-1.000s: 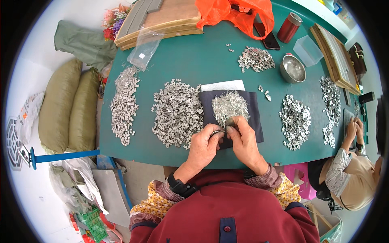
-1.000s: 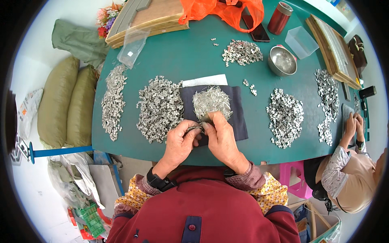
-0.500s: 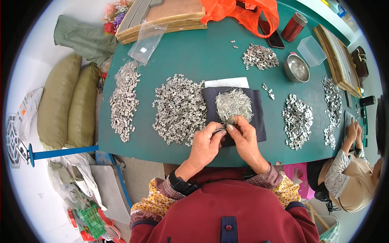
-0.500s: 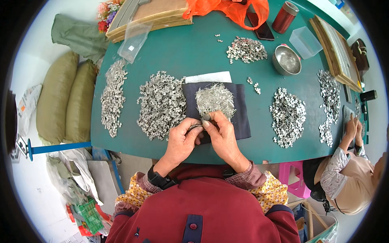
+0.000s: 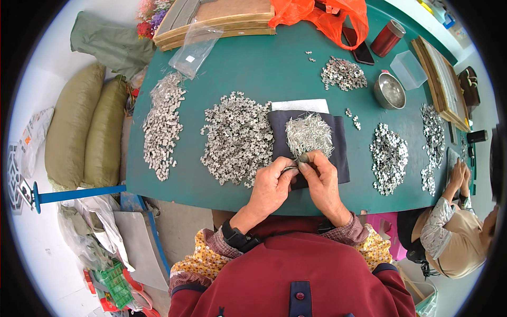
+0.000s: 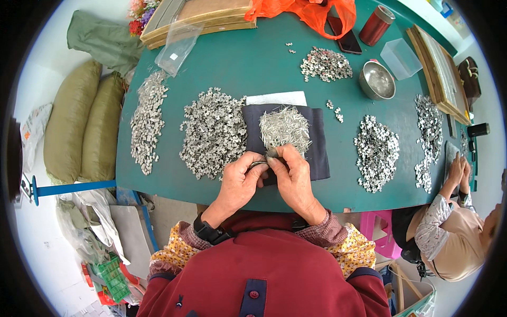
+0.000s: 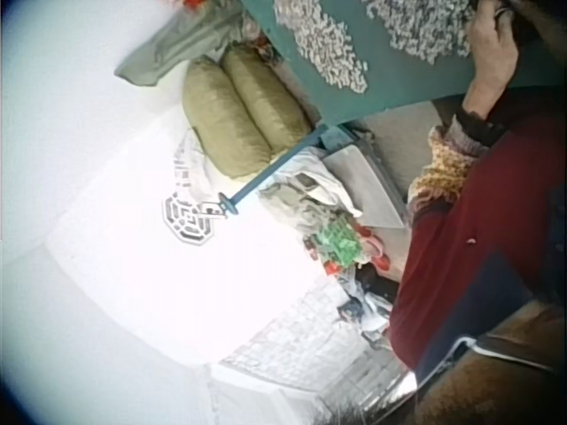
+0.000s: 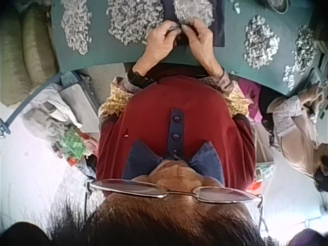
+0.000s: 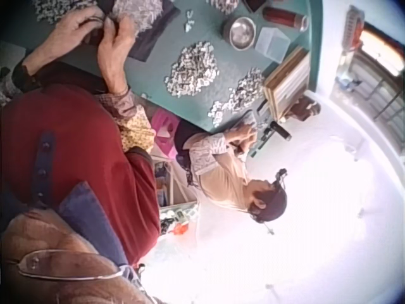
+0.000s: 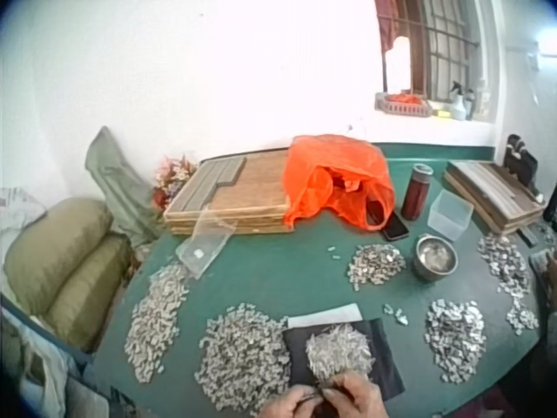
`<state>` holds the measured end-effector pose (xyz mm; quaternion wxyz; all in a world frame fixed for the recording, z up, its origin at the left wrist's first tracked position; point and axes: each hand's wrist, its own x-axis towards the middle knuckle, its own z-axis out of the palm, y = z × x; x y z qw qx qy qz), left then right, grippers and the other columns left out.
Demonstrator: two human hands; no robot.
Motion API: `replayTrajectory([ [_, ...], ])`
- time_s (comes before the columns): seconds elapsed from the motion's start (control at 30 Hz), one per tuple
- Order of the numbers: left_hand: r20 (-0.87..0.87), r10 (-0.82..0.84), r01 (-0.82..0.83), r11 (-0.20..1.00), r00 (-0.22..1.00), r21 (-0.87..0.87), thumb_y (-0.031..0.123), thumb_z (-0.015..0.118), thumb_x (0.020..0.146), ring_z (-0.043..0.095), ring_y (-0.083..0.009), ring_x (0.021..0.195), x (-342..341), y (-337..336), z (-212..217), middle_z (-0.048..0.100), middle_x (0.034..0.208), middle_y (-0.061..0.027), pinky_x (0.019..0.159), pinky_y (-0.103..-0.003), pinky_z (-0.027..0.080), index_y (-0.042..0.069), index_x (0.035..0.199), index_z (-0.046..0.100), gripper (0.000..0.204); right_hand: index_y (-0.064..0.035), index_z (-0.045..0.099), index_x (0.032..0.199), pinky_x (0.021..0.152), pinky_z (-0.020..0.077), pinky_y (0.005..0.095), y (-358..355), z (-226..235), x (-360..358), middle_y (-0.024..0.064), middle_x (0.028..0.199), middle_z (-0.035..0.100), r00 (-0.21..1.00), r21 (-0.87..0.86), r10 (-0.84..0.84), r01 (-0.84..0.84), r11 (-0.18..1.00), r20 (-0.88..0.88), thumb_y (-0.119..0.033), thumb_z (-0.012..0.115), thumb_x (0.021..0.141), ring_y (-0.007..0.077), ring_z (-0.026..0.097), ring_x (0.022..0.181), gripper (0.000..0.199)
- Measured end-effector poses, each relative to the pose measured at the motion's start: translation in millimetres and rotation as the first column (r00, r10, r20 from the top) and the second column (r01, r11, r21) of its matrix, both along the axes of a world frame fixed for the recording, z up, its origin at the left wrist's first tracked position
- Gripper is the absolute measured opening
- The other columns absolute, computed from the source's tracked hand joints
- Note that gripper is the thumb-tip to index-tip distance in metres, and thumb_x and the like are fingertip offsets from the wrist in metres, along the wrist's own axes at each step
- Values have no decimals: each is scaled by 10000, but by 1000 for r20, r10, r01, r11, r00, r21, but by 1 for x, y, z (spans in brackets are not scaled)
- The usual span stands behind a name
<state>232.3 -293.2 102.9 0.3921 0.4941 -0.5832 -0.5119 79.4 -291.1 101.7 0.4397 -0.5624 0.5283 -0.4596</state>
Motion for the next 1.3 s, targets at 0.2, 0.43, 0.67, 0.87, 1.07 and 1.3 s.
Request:
replayTrajectory([
  [0.2, 12, 20, -19, 998, 1000, -67, 32, 597, 950, 591, -86, 539, 0, 3, -4, 641, 666, -37, 490, -239, 462, 1, 947, 614, 36, 18, 601, 919, 658, 467, 293, 2, 6, 2, 95, 860, 579, 997, -60, 5, -10, 998, -76, 33, 618, 884, 175, 578, 737, 41],
  [0.43, 23, 67, -67, 998, 997, -23, 41, 604, 947, 578, -79, 522, 3, 1, -3, 632, 644, -31, 472, -239, 449, -5, 950, 620, 49, 17, 613, 1163, 730, 485, 387, 8, 1, 3, 148, 978, 608, 888, -469, -82, -159, 869, -452, 85, 597, 783, 313, 590, 813, 386],
  [0.67, 69, 80, -75, 994, 994, -75, 45, 597, 947, 581, -79, 518, 5, 2, -3, 639, 647, -41, 472, -237, 455, -6, 933, 627, 61, 48, 535, 1323, 793, 459, 405, 20, -1, 4, 174, 1095, 579, 796, -454, -49, -292, 842, -603, 94, 578, 712, 320, 571, 902, 615],
  [0.87, 66, 65, -56, 989, 996, -134, 53, 610, 939, 593, -98, 514, 6, 4, 1, 639, 644, -58, 477, -259, 470, 6, 943, 627, 50, 44, 536, 1322, 828, 450, 413, 18, -1, -2, 163, 1117, 589, 816, -483, -32, -310, 819, -577, 83, 589, 714, 303, 575, 916, 612],
  [1.07, 36, 101, -102, 994, 994, 33, 71, 606, 953, 560, -65, 517, 16, -3, -1, 631, 666, -29, 470, -226, 438, 13, 962, 638, 67, 11, 638, 1165, 762, 484, 366, 8, -1, -7, 161, 980, 638, 926, -353, -127, -7, 936, -356, 40, 624, 860, 318, 580, 879, 307],
  [1.3, -68, 56, -45, 988, 996, 147, 63, 596, 956, 553, -59, 532, 28, 0, -2, 625, 688, -23, 486, -214, 436, 6, 972, 635, 70, -45, 646, 899, 737, 425, 379, 2, 3, -19, 90, 849, 608, 778, -314, -17, -233, 920, -627, 13, 685, 785, 284, 560, 786, 134],
])
